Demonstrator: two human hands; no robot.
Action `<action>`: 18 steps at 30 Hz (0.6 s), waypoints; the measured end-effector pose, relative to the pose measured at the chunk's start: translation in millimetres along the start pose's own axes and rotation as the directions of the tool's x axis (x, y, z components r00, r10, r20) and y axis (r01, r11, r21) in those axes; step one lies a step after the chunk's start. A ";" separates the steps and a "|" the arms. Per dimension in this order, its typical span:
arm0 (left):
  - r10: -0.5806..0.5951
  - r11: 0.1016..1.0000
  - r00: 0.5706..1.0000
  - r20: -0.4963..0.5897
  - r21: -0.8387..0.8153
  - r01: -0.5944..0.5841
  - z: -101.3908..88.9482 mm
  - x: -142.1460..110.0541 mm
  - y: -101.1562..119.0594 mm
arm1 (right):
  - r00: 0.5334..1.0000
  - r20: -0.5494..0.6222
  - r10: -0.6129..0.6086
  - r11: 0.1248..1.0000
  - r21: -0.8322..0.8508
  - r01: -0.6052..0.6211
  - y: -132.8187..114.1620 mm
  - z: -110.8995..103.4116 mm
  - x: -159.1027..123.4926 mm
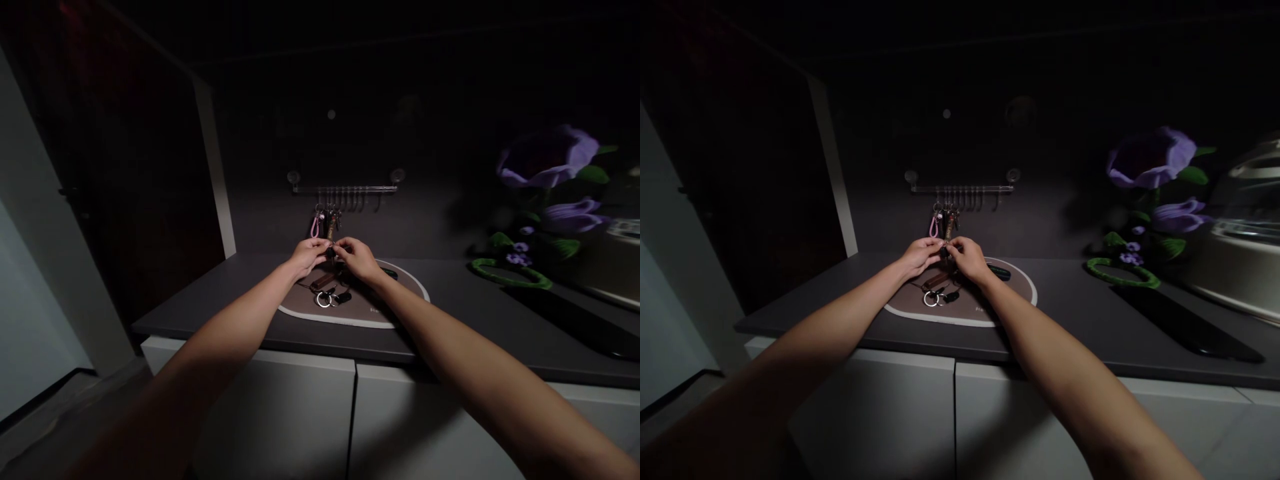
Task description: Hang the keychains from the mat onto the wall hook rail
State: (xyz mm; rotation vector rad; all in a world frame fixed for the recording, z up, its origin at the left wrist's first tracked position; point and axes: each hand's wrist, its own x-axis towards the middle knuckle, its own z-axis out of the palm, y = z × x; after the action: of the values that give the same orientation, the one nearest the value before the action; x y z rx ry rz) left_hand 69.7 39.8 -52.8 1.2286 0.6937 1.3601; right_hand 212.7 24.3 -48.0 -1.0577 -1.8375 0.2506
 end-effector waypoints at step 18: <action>0.030 0.994 0.999 0.026 0.101 -0.032 5.2 -4.8 -0.2 | 0.999 -0.049 0.015 0.979 0.203 -0.005 21.5 -0.2 4.1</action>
State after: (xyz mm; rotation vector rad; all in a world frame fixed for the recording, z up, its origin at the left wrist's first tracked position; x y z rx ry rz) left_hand 73.9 34.0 -52.8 1.3388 0.7367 1.3469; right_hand 224.1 40.3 -57.6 -0.9231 -1.7221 0.4049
